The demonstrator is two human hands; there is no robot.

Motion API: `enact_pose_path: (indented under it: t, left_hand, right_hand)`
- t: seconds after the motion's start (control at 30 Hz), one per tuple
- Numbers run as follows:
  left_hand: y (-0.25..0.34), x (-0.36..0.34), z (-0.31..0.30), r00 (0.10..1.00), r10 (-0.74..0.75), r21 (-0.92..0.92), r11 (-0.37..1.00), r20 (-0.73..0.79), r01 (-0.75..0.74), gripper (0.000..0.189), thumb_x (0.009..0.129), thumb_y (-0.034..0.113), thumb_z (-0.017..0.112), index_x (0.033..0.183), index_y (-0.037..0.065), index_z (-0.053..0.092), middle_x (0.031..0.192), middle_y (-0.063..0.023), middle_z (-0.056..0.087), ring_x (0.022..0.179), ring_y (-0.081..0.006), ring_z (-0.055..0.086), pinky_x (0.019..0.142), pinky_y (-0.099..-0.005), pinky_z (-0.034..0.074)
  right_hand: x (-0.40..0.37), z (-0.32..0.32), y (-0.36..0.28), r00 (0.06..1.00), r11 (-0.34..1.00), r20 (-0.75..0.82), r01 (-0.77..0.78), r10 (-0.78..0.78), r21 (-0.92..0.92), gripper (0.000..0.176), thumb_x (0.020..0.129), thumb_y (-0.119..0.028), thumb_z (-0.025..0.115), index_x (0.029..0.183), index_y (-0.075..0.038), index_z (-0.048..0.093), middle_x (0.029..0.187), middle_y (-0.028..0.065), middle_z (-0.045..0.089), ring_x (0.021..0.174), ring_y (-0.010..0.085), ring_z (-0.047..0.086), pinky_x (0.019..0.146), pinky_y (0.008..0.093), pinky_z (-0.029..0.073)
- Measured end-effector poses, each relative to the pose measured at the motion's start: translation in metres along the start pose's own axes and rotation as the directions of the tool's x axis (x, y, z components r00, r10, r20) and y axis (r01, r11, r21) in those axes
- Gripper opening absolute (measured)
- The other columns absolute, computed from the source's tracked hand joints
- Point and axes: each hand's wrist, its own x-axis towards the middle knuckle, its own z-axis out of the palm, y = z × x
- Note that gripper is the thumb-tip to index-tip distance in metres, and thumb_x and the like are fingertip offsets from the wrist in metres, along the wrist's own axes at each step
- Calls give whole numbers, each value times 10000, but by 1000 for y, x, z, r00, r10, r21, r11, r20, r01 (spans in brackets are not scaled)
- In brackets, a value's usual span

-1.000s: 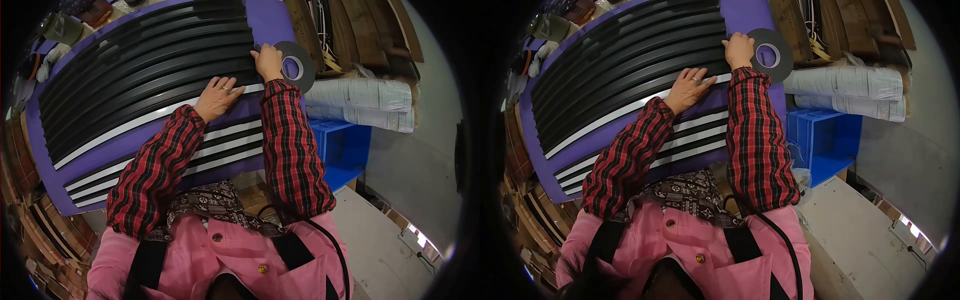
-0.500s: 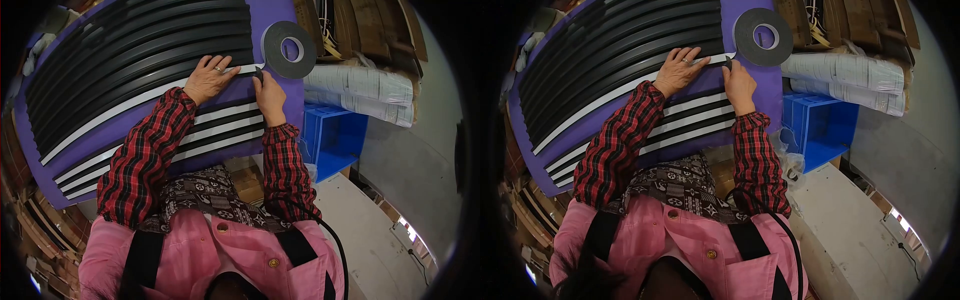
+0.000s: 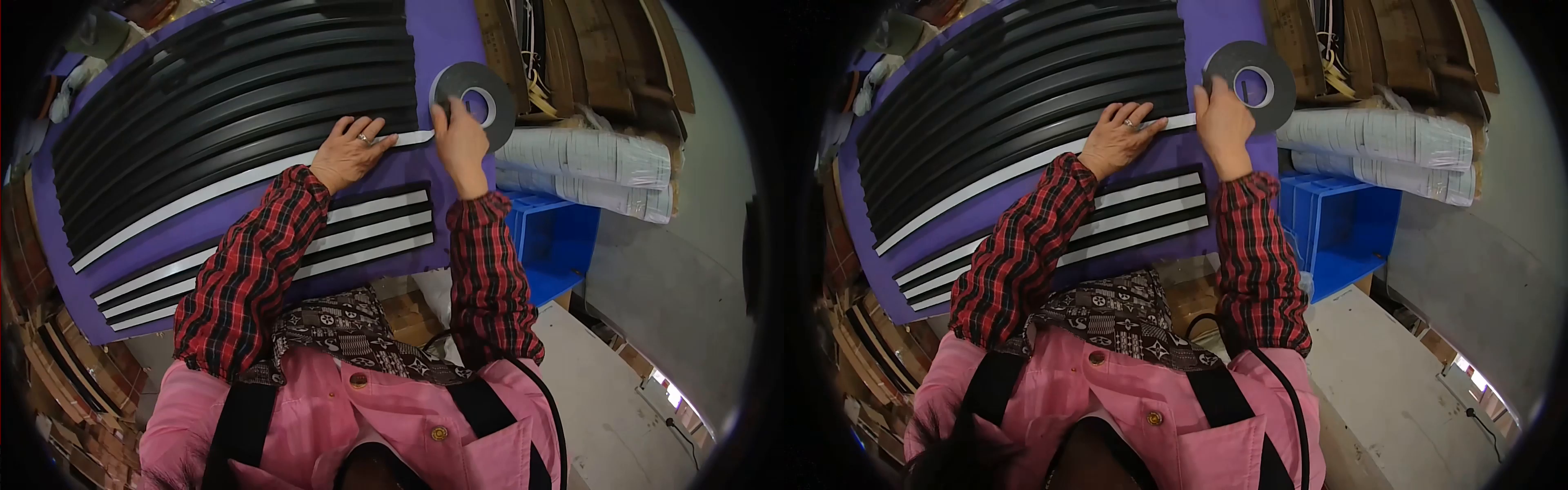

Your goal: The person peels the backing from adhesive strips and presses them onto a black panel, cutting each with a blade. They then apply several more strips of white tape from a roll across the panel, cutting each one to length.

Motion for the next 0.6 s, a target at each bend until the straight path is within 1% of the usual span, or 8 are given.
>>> enact_pose_path:
  t: [0.07,0.17,0.23,0.27,0.33,0.47,0.53,0.6]
  left_hand:
    - [1,0,-1,1000,-1,-6,1000,19,1,327,783,221,513,1107,246,479,1094,-45,399,1002,-193,402,866,-338,314]
    - [2,1,-3,1000,5,38,999,21,-6,323,790,225,511,1111,252,475,1093,-46,398,998,-194,405,865,-337,315]
    - [0,2,-1,1000,16,40,999,20,-17,324,791,232,514,1112,252,474,1094,-49,396,999,-196,402,864,-338,316]
    - [0,2,0,1000,10,44,999,16,-11,326,793,237,511,1116,256,469,1098,-52,395,1004,-198,401,868,-340,314]
    - [2,1,0,1000,-14,41,999,9,13,328,794,242,507,1119,261,464,1102,-54,394,1008,-200,401,873,-342,311]
    - [3,1,-4,992,-22,9,1000,123,21,351,803,231,467,1150,262,428,1150,-67,386,1064,-202,359,916,-359,262]
    - [4,1,-5,988,-29,34,999,151,24,346,809,233,458,1152,263,425,1167,-67,370,1076,-201,350,919,-365,261]
    - [3,-1,-1,991,-4,46,999,137,-2,341,813,235,452,1152,261,425,1160,-68,378,1077,-203,352,918,-366,261]
  right_hand:
    - [55,11,-15,996,998,-85,44,-40,50,362,778,-329,491,1041,-81,475,836,175,575,738,364,554,619,443,438]
    - [100,47,-9,996,999,-90,20,-17,41,471,769,-317,511,1124,-30,391,929,208,527,816,380,524,673,441,426]
    - [100,65,3,946,970,-271,216,-180,111,573,746,-300,549,1157,30,322,1013,234,471,925,387,467,741,437,401]
    - [85,46,3,961,976,-248,159,-119,150,652,702,-295,600,1150,79,308,1063,243,444,989,375,425,814,428,362]
    - [50,44,28,950,997,-309,63,-45,49,691,679,-322,628,1157,80,333,1080,267,439,997,372,427,835,411,353]
    - [7,62,53,977,986,-179,95,-118,-134,718,618,-315,664,1115,94,347,1067,250,450,973,370,442,878,405,322]
    - [14,56,54,995,993,-33,-87,90,84,713,611,-314,671,1108,88,355,1060,243,455,969,360,453,878,405,326]
    - [9,25,39,931,851,-255,-96,260,517,651,648,-250,668,1114,76,349,1047,201,461,944,293,477,855,375,354]
